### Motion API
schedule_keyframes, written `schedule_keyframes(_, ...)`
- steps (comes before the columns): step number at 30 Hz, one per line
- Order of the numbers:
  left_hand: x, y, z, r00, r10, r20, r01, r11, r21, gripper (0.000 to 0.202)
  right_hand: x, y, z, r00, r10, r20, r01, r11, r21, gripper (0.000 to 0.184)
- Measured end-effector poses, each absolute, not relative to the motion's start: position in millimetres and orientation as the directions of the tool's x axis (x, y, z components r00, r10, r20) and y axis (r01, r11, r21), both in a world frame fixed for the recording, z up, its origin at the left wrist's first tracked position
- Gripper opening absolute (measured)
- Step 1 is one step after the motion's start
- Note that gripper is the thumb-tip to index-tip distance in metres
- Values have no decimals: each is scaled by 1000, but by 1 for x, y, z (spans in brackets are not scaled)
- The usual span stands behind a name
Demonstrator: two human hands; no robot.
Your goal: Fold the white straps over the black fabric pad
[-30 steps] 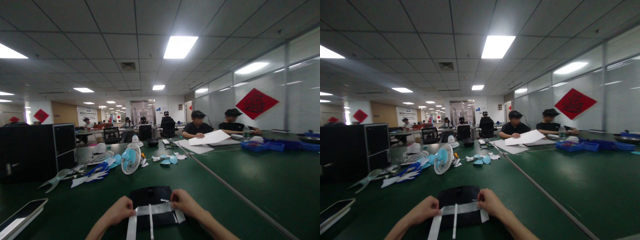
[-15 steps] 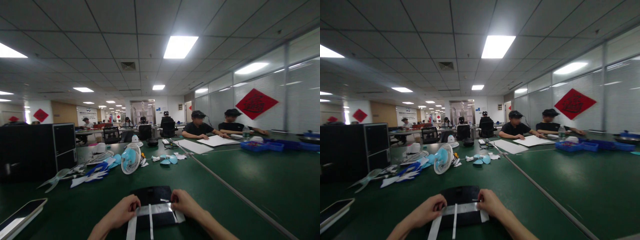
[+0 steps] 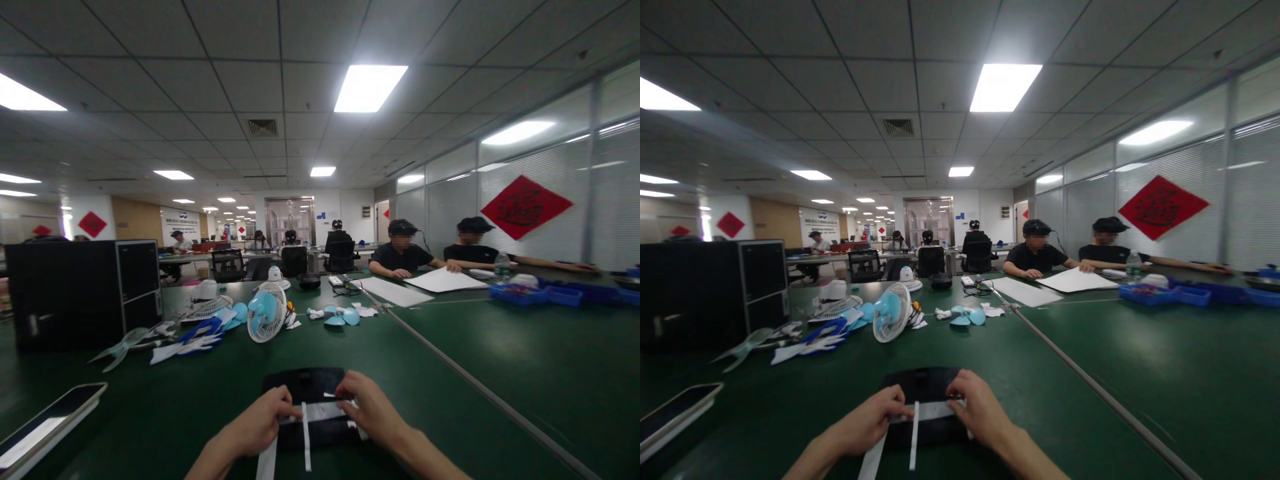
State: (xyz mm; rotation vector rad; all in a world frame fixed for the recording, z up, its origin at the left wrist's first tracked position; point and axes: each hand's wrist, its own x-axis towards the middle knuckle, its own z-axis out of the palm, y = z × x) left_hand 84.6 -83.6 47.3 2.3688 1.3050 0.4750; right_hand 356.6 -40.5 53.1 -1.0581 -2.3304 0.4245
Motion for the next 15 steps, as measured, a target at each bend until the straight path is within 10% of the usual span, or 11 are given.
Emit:
schedule_keyframes(6, 85, -80, 43, 516, 848, 121, 732, -510, 451, 58, 328, -73, 37, -816, 540, 208, 432, 807, -402, 32)
schedule_keyframes(15, 85, -80, 43, 503, 855, 127, 733, -500, 461, 59, 315, -66, 23, -832, 525, 178, 471, 839, -274, 16)
